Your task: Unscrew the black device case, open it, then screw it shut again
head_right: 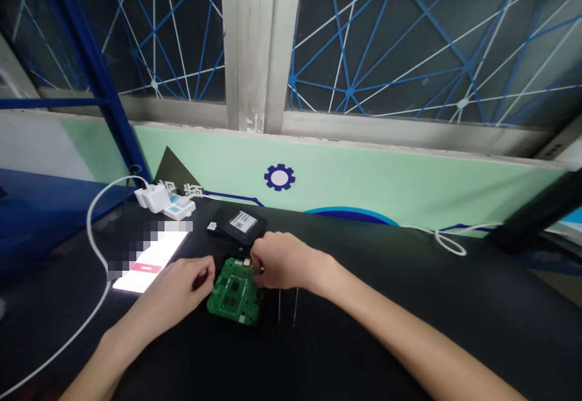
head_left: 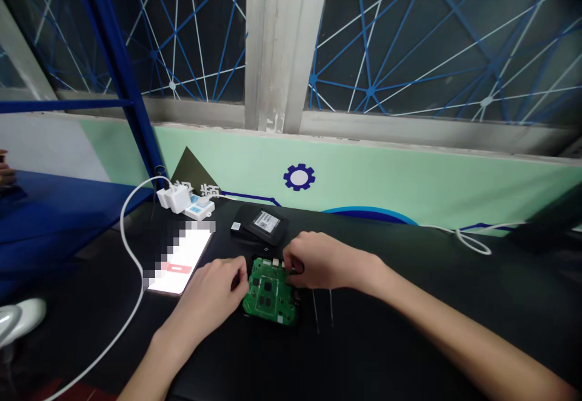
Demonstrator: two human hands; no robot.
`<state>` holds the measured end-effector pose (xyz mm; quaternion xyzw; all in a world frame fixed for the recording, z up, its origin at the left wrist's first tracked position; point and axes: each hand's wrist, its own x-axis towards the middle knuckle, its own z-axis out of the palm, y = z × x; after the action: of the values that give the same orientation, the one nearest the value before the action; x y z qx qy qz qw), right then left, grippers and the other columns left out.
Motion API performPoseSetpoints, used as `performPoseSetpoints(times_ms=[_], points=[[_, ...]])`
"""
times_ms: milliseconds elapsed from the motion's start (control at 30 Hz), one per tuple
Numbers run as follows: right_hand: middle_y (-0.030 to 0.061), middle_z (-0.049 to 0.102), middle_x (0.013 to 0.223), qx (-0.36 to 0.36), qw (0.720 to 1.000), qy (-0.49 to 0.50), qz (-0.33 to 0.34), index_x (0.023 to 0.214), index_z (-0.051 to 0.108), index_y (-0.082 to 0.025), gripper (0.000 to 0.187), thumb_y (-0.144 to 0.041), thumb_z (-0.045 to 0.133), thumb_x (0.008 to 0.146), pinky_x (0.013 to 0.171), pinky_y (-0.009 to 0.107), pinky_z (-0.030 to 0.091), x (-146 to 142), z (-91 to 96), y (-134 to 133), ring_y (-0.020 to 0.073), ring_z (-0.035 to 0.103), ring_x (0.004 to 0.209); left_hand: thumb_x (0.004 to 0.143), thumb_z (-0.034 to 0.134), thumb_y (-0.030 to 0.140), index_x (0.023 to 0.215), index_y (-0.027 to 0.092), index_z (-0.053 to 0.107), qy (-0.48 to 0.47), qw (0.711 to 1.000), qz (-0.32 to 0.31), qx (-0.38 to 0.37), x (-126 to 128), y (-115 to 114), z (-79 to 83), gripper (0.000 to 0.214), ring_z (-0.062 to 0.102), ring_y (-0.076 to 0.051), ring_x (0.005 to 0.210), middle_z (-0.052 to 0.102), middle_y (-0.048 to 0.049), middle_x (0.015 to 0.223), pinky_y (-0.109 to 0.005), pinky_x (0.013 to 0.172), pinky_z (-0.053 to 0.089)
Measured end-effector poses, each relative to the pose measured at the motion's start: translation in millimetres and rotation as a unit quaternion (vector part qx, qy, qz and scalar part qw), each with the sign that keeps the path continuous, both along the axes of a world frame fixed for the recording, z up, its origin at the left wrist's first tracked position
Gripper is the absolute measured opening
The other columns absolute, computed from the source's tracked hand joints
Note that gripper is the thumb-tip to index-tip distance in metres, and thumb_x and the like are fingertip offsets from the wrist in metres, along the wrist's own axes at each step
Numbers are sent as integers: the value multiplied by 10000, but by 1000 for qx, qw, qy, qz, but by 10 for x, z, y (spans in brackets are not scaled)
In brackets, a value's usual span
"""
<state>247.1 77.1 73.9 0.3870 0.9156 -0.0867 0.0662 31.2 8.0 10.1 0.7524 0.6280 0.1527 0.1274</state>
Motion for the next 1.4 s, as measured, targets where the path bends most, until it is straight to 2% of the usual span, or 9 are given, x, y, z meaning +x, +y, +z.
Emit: performPoseSetpoints(times_ms=[200,367,533,767,933,1100,1233,1400], points=[[87,721,745,39,998,-56,11,698,727,-193,72,-152,677,728,518,296,370,-125,-63,-135,266,703,698,889,434,182,715,233,427,-6,1000,-8,-8,7,-34,35,182,495,-155,577,517,36,634,-284,546,222],[131,723,783,73,996,-49,0,764,729,-164,98,-144,640,728,540,312,420,-140,-125,-130,297,714,735,897,442,188,724,234,434,-12,1000,-16,-11,1,-41,20,179,489,-157,586,534,31,656,-289,547,235],[128,728,793,75,995,-65,-1,804,732,-147,123,-170,629,741,543,292,419,-146,-146,-115,278,716,728,909,436,203,725,233,431,-3,1000,-9,-20,4,-29,18,186,495,-162,588,510,28,644,-295,539,219],[64,701,680,43,998,-49,13,661,705,-177,48,-192,687,702,465,267,289,-96,-129,-50,206,669,608,949,408,227,769,237,442,-3,1000,-12,-27,-10,-31,2,183,529,-166,619,528,22,680,-298,549,237],[16,706,707,43,999,10,9,678,680,-210,46,-196,722,691,491,273,263,4,-205,-16,180,637,625,962,398,248,770,237,445,-7,999,-16,-29,-18,-37,5,198,546,-172,639,542,16,693,-296,549,247],[7,713,779,45,994,98,34,719,657,-196,117,-138,755,693,629,294,348,133,-290,-19,181,621,750,969,391,251,776,234,462,-3,999,-18,-26,-23,-25,-26,206,606,-203,733,591,-4,734,-295,591,299],[-17,698,761,48,975,206,70,736,641,-195,150,-119,767,709,794,347,368,225,-382,-25,170,599,788,968,404,242,820,234,513,2,999,-18,-29,-24,-15,-37,184,634,-228,802,628,-28,797,-297,617,319],[-16,688,760,59,942,324,62,794,660,-217,113,-141,742,777,913,408,374,328,-597,-19,187,591,837,959,427,231,798,233,510,-7,999,-18,-28,-26,-14,-24,182,621,-203,726,621,-14,766,-289,597,299]])
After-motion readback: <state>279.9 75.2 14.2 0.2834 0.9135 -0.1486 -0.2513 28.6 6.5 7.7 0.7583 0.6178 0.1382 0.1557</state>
